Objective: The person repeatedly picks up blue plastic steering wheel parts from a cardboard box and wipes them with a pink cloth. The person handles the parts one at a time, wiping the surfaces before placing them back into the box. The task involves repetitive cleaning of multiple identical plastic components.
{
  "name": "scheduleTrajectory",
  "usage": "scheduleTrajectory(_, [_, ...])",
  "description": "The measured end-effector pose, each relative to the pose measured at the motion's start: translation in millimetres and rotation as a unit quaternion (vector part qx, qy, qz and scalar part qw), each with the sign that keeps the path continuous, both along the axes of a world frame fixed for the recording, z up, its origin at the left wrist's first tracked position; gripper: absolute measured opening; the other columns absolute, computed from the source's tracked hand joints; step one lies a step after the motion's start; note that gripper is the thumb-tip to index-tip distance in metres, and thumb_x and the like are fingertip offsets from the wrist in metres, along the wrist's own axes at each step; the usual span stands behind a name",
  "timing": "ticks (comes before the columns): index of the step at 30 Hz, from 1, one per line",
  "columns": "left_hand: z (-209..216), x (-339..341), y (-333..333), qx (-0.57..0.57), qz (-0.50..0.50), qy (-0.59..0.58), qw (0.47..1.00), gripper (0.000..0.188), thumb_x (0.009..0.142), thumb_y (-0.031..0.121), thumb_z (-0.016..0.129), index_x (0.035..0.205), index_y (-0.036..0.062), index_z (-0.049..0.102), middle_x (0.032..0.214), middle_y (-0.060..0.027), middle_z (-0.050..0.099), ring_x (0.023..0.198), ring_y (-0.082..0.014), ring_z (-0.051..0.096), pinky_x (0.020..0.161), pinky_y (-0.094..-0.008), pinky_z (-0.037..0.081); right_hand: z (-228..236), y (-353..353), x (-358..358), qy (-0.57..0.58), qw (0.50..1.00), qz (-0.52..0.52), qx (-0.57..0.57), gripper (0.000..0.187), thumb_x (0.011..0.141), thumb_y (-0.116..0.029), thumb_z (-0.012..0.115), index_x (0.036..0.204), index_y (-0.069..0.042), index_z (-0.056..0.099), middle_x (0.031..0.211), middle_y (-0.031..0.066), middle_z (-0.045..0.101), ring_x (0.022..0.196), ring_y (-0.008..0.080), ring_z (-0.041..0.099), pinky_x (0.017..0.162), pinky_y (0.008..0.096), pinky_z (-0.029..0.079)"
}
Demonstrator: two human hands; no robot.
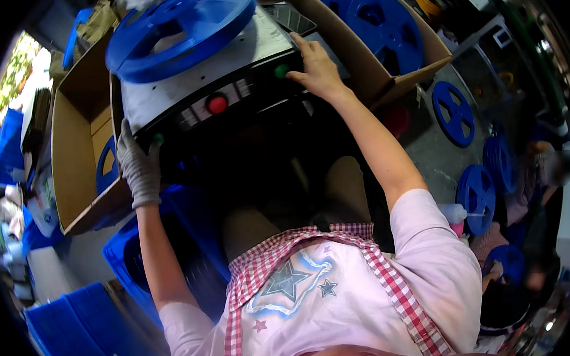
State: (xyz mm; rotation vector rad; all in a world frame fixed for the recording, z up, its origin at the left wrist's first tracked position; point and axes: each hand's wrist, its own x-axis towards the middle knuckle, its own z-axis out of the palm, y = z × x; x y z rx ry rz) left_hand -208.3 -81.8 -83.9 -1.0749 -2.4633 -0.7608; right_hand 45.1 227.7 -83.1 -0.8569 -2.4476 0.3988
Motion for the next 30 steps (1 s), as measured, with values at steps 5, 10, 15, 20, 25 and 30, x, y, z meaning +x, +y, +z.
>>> scheduleTrajectory(5, [6,25,-12,0.002,-0.006,0.048,0.999,0.067,0.084,0.018,0.069,0.143,0.0081,0.037,0.133,-0.0219,0.047,0.122,-0.0394,0.047,0.104,-0.0446,0.039,13,28,32,0.030,0.999,0.042,-0.007,0.059,0.081,-0.032,0.074,0.133,-0.014,0.052,0.110,0.0138,0.060,0.102,0.0280,0.061,0.090,0.0380,0.050])
scheduleTrajectory(10, [3,75,-46,0.066,-0.070,-0.039,0.995,0.050,0.088,0.008,0.062,0.136,0.0068,0.048,0.136,-0.0183,0.047,0.123,-0.0343,0.049,0.103,-0.0411,0.040,6,153,94,0.110,0.988,-0.105,0.021,0.054,0.075,-0.041,0.072,0.118,-0.009,0.065,0.098,0.0204,0.068,0.097,0.0332,0.066,0.086,0.0391,0.052])
scheduleTrajectory(15, [-2,111,-66,0.068,-0.045,-0.112,0.990,0.042,0.087,0.001,0.058,0.128,0.0038,0.055,0.130,-0.0166,0.054,0.120,-0.0308,0.052,0.103,-0.0378,0.041,-22,280,150,-0.020,0.952,-0.307,-0.002,0.071,0.073,-0.039,0.071,0.138,-0.021,0.048,0.135,0.0247,0.049,0.126,0.0438,0.044,0.105,0.0487,0.037])
scheduleTrajectory(20, [3,128,-99,0.062,-0.005,-0.126,0.990,0.039,0.086,0.000,0.056,0.126,0.0036,0.057,0.131,-0.0161,0.054,0.123,-0.0312,0.051,0.105,-0.0385,0.040,-14,292,158,-0.330,0.871,-0.333,-0.147,0.088,0.065,-0.035,0.085,0.141,-0.015,0.044,0.149,0.0164,0.032,0.139,0.0373,0.028,0.110,0.0507,0.035])
scheduleTrajectory(25, [41,120,-71,-0.004,-0.042,-0.045,0.998,0.038,0.086,-0.002,0.058,0.123,0.0052,0.058,0.132,-0.0156,0.053,0.123,-0.0328,0.051,0.104,-0.0384,0.042,-20,272,175,-0.315,0.889,-0.333,-0.013,0.070,0.068,-0.036,0.081,0.126,-0.007,0.057,0.138,0.0174,0.047,0.126,0.0359,0.047,0.102,0.0445,0.043])
scheduleTrajectory(30, [88,93,-11,0.028,-0.125,-0.005,0.992,0.038,0.085,0.003,0.063,0.122,0.0044,0.058,0.128,-0.0171,0.055,0.119,-0.0347,0.054,0.101,-0.0406,0.044,29,252,188,-0.160,0.906,-0.301,0.250,0.071,0.070,-0.046,0.074,0.122,-0.002,0.057,0.121,0.0213,0.057,0.113,0.0361,0.055,0.098,0.0439,0.044])
